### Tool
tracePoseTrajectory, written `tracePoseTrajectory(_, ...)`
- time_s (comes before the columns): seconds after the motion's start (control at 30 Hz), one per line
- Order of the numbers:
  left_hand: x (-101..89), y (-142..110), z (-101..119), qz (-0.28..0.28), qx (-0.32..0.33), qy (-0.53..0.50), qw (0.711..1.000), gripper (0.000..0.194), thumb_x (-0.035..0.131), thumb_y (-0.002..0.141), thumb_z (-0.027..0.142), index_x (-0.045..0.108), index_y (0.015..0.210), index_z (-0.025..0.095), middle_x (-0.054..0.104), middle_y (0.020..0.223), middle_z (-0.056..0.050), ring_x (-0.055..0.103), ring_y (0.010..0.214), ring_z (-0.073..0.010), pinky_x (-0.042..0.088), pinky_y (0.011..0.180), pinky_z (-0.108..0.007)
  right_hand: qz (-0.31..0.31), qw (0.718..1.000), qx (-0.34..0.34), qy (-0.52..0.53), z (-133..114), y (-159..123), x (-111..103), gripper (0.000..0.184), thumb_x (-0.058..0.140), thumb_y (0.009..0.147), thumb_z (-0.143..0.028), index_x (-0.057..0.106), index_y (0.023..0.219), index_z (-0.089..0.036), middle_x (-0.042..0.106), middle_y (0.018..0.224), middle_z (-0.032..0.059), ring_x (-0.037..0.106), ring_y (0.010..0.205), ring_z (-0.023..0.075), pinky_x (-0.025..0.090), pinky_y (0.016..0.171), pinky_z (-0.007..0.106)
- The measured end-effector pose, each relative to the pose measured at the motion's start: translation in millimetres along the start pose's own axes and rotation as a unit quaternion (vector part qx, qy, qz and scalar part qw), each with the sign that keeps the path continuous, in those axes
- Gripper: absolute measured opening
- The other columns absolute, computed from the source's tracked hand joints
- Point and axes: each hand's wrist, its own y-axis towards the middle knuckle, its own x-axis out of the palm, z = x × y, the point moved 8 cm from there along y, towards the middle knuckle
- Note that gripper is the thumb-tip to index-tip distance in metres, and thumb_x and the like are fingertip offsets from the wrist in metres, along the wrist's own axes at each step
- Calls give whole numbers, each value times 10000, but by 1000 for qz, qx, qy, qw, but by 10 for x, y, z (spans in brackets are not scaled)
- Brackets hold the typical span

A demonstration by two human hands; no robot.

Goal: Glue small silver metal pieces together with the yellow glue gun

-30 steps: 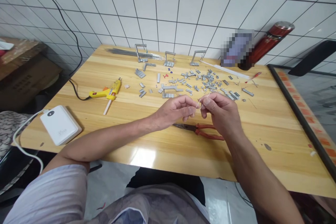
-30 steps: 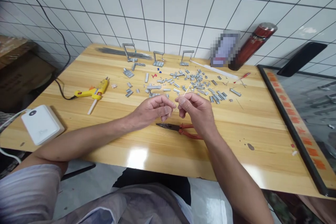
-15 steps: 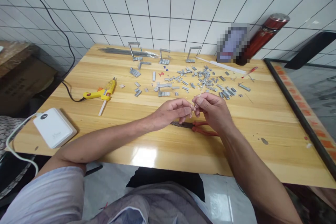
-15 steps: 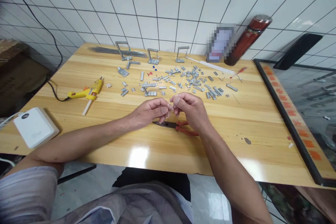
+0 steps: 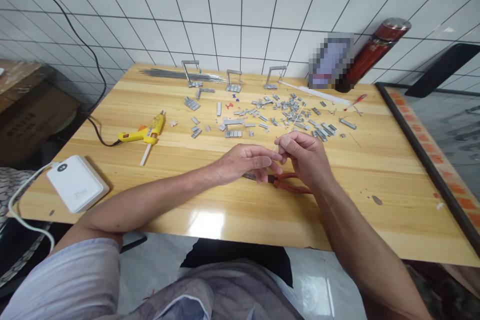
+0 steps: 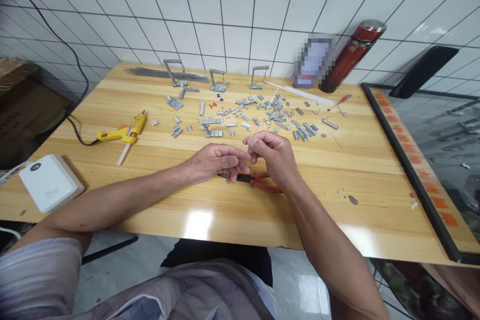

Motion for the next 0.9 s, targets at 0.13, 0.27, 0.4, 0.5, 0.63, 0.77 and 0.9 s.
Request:
tracePoseTrajectory(0.13, 1, 0, -2, 12, -21, -7, 1000, 604, 937, 734, 621, 823, 1080, 139, 810, 870, -92, 667, 568, -110, 521, 573, -241, -21, 1000, 13, -8, -17, -13, 31, 294, 941, 774, -480, 809, 768, -217, 712, 675, -14, 608, 552, 104, 506, 557, 246)
tracePoseTrajectory(0.27, 28, 1, -7, -6, -32, -27, 999, 573, 948, 727, 604, 823, 1031, 134, 786, 805, -64, 648, 528, -97, 494, 527, -221, -44, 998, 32, -12, 2, -9, 48, 329, 940, 763, -526, 819, 775, -220, 713, 664, -6, 617, 572, 120, 522, 571, 265)
tracePoseTrajectory(0.4, 44, -2, -13, -14, -34, -45, 998, 549, 955, 725, 590, 810, 979, 125, 772, 779, -52, 646, 517, -92, 488, 505, -209, -69, 997, 29, -21, 21, -15, 58, 321, 925, 787, -531, 836, 810, -223, 723, 673, -1, 633, 588, 128, 530, 586, 273)
tracePoseTrajectory(0.5, 55, -9, -5, -16, -37, -47, 998, 556, 966, 698, 601, 789, 911, 118, 765, 760, -54, 644, 529, -96, 492, 500, -208, -91, 995, 28, -23, 28, -33, 90, 297, 906, 823, -511, 837, 833, -223, 723, 680, -1, 647, 602, 132, 535, 602, 279)
tracePoseTrajectory(0.63, 42, -19, -7, -6, -52, -36, 998, 560, 958, 706, 606, 773, 904, 115, 760, 746, -51, 639, 514, -98, 495, 490, -210, -84, 996, 23, -19, -22, -26, 106, 336, 903, 816, -536, 822, 842, -211, 704, 689, -3, 623, 591, 123, 516, 582, 273)
tracePoseTrajectory(0.77, 20, -14, -44, 9, -64, -10, 998, 525, 947, 739, 573, 759, 889, 107, 766, 746, -60, 646, 515, -96, 516, 514, -214, -35, 999, 2, -8, -104, 29, 36, 392, 920, 768, -576, 785, 816, -212, 664, 683, -18, 559, 540, 105, 471, 528, 265)
tracePoseTrajectory(0.9, -23, -2, -59, 41, -46, 6, 998, 547, 936, 742, 590, 759, 964, 122, 784, 812, -66, 684, 573, -111, 553, 565, -233, -19, 999, -2, -33, -82, 51, -2, 412, 915, 764, -589, 754, 745, -210, 667, 699, -10, 563, 550, 113, 476, 529, 274)
